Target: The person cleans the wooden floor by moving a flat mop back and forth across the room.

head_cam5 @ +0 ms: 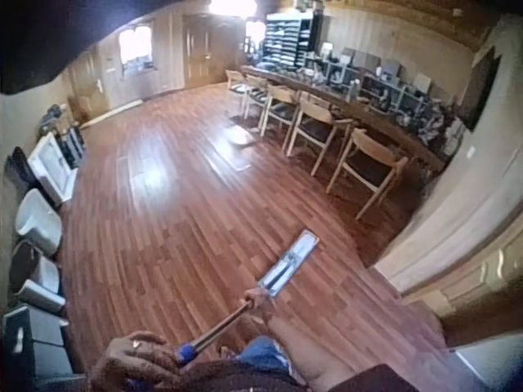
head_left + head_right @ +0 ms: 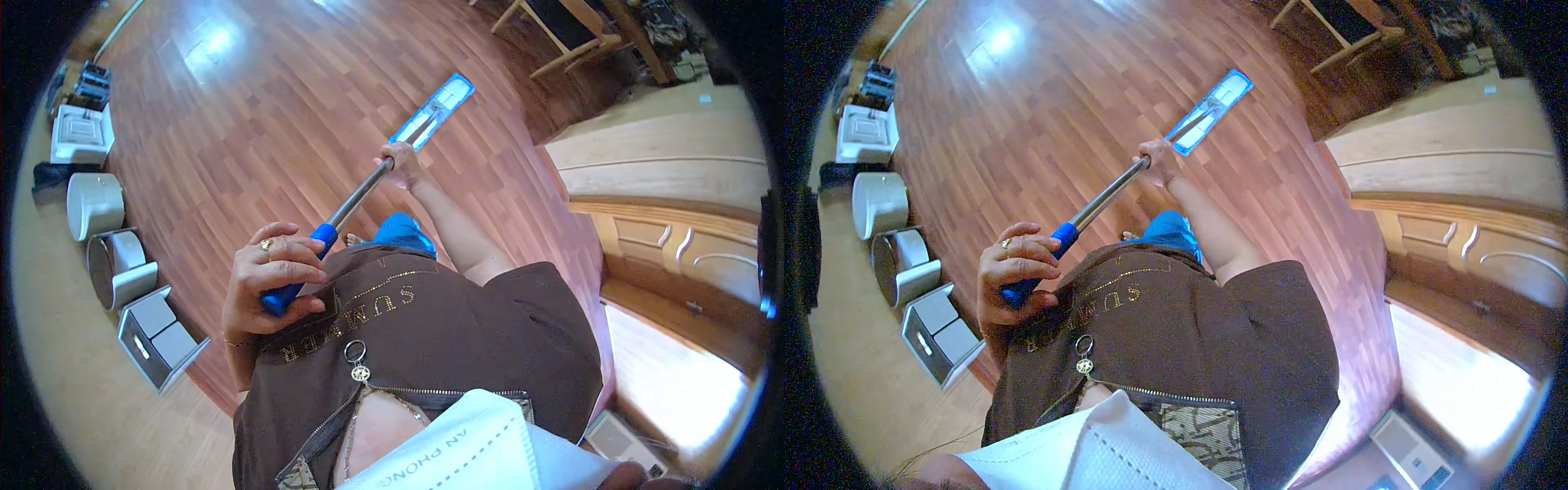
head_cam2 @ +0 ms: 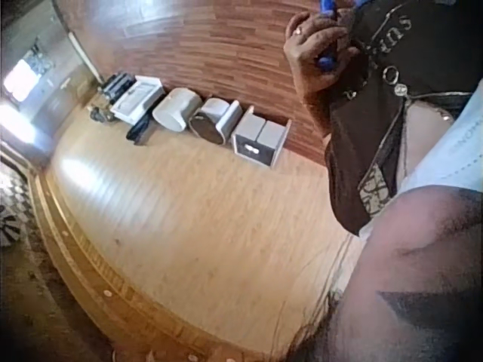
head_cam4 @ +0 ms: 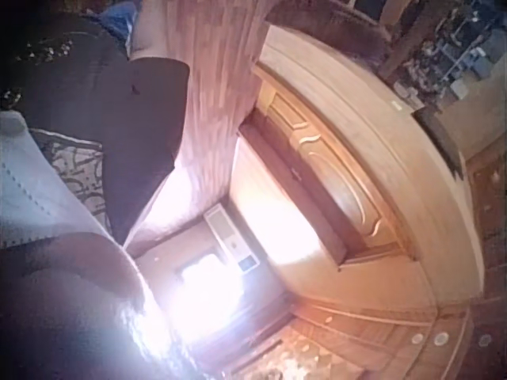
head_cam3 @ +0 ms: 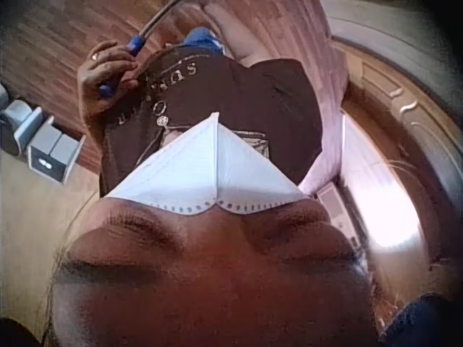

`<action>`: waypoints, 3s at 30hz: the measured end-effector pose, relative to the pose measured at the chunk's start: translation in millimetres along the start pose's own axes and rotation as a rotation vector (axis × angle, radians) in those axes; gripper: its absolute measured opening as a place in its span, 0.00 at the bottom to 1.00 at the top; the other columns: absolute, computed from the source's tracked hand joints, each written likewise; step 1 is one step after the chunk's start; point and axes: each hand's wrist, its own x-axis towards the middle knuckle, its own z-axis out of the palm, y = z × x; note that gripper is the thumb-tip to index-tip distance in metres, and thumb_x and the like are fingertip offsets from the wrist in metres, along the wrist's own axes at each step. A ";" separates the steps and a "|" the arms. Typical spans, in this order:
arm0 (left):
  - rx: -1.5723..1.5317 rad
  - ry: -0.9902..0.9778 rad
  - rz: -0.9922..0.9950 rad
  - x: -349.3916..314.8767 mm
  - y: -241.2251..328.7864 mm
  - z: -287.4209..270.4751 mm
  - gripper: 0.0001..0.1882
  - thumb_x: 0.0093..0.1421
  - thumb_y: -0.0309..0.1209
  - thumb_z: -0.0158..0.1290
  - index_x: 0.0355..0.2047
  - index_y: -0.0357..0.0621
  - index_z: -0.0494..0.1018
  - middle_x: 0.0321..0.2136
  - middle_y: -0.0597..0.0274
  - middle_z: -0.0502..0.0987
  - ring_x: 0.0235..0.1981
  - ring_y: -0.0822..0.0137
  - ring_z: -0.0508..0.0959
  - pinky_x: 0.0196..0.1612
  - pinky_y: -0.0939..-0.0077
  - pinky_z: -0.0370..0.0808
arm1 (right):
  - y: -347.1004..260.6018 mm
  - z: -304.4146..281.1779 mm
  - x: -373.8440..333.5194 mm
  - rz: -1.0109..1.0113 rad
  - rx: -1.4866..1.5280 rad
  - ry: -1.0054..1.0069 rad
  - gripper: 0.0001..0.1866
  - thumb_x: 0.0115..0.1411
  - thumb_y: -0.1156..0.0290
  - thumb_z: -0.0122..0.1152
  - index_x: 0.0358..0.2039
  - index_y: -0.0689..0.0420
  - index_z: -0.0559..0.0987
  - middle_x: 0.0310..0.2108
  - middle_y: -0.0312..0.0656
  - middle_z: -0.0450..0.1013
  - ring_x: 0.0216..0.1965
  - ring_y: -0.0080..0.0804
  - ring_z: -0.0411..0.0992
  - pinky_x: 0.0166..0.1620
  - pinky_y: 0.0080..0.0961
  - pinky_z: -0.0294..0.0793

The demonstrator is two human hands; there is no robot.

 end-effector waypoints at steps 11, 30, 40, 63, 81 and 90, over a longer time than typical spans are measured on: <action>-0.333 -0.117 0.172 37.6 -37.9 14.7 0.18 0.35 0.39 0.67 0.27 0.44 0.80 0.27 0.62 0.80 0.38 0.61 0.81 0.51 0.59 0.66 | 7.9 -46.3 -88.6 0.330 -0.136 0.119 0.14 0.45 0.66 0.65 0.14 0.56 0.69 0.17 0.46 0.68 0.24 0.48 0.68 0.30 0.42 0.67; -0.600 -0.523 0.144 99.6 -64.2 136.7 0.09 0.49 0.25 0.62 0.32 0.41 0.78 0.33 0.56 0.80 0.40 0.57 0.78 0.45 0.66 0.71 | 37.2 -108.3 -287.1 0.756 -0.346 0.357 0.12 0.44 0.65 0.62 0.16 0.54 0.67 0.17 0.49 0.68 0.26 0.55 0.69 0.29 0.45 0.66; -0.556 -0.567 0.396 100.4 77.5 165.2 0.06 0.44 0.23 0.61 0.25 0.41 0.77 0.24 0.61 0.77 0.29 0.60 0.78 0.42 0.62 0.74 | -24.1 -161.0 -362.6 0.718 -0.271 0.198 0.08 0.41 0.66 0.63 0.22 0.50 0.74 0.24 0.47 0.73 0.29 0.53 0.73 0.32 0.47 0.70; -0.227 -0.599 0.690 116.8 170.5 241.8 0.16 0.41 0.32 0.63 0.24 0.46 0.65 0.22 0.55 0.71 0.29 0.49 0.75 0.29 0.57 0.69 | -224.9 -350.6 -278.6 0.217 0.529 0.222 0.55 0.41 0.42 0.72 0.63 0.60 0.59 0.62 0.52 0.59 0.64 0.46 0.55 0.65 0.44 0.51; -0.061 -0.886 0.454 43.5 -42.1 354.2 0.11 0.41 0.35 0.57 0.12 0.46 0.67 0.14 0.54 0.70 0.20 0.48 0.73 0.23 0.53 0.66 | -399.9 -256.0 -276.5 -0.081 -0.597 1.101 0.15 0.62 0.56 0.50 0.29 0.56 0.67 0.16 0.42 0.64 0.24 0.42 0.67 0.29 0.37 0.67; 0.015 -0.757 0.329 45.4 -72.6 313.9 0.11 0.40 0.35 0.55 0.11 0.46 0.66 0.13 0.53 0.70 0.20 0.45 0.73 0.23 0.52 0.67 | -374.0 -235.5 -259.9 -0.216 -0.349 1.071 0.14 0.63 0.59 0.51 0.29 0.56 0.67 0.17 0.45 0.64 0.21 0.39 0.65 0.26 0.35 0.69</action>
